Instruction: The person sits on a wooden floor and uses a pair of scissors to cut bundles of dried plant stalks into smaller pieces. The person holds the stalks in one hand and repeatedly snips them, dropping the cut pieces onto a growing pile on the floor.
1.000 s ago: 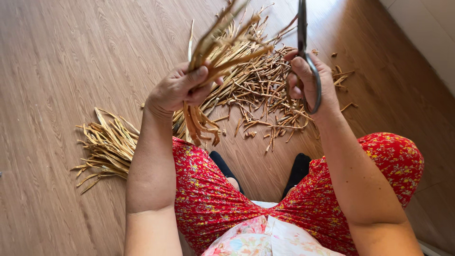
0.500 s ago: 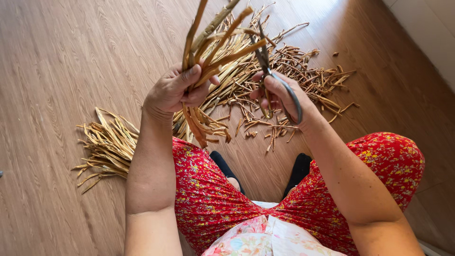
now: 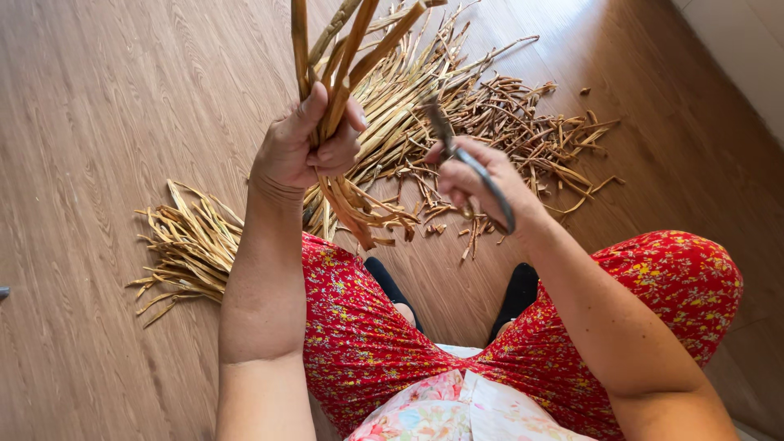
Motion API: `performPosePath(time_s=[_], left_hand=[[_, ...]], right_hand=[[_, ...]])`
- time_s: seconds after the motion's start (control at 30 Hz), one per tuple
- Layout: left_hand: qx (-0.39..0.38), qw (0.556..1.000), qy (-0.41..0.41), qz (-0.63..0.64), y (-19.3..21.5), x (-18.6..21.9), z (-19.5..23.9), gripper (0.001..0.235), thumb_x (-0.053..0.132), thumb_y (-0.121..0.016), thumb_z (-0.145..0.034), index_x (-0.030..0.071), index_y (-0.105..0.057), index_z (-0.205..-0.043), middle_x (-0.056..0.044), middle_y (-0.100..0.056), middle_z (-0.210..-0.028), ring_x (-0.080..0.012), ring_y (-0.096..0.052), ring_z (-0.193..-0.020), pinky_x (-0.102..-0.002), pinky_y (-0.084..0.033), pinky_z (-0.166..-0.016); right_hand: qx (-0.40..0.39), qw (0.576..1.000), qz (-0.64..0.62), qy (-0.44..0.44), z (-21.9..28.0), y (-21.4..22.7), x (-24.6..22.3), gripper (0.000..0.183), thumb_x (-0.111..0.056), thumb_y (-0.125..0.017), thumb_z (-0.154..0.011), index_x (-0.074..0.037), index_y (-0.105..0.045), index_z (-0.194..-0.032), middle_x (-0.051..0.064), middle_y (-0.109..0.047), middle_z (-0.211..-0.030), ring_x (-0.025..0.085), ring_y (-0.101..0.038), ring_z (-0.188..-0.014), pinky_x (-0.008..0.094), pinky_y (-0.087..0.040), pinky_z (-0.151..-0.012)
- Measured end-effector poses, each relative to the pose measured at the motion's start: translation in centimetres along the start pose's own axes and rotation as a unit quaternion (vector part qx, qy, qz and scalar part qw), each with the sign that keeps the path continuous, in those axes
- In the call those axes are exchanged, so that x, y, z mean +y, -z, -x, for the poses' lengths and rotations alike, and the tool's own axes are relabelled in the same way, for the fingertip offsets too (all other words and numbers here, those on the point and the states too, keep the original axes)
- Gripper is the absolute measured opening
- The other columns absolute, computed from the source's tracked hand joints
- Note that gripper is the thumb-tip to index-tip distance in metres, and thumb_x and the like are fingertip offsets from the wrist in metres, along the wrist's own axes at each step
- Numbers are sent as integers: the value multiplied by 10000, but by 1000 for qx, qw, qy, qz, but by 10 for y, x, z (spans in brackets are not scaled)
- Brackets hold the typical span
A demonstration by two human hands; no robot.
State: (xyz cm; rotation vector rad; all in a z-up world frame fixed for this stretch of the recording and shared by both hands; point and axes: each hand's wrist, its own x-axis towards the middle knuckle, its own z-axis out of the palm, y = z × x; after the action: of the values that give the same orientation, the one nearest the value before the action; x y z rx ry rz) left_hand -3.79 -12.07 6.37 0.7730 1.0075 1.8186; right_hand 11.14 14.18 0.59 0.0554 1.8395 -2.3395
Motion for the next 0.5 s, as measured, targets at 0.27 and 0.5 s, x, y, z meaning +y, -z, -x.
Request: performPosePath(time_s=[0.27, 0.5], left_hand=[[-71, 994, 66, -58, -20, -14, -21, 582, 523, -441, -1124, -1, -694, -1125, 60, -364, -580, -44, -289, -431, -263, -263, -392], [-18, 990, 137, -11, -32, -18, -28, 559, 483, -476, -1116, -36, -682, -1152, 27, -398, -625, -47, -292, -459, -245, -228, -417]], right_hand=[[-70, 997, 5, 19, -3, -10, -9, 408, -387, -715, -948, -81, -673, -1215, 29, -747, -927, 50, -605, -763, 220, -524, -693], [-49, 997, -62, -1, 6, -2, -14, 354, -310, -785, -905, -49, -685, -1122, -41, -535, -640, 32, -466, -498, 179, -357, -435]])
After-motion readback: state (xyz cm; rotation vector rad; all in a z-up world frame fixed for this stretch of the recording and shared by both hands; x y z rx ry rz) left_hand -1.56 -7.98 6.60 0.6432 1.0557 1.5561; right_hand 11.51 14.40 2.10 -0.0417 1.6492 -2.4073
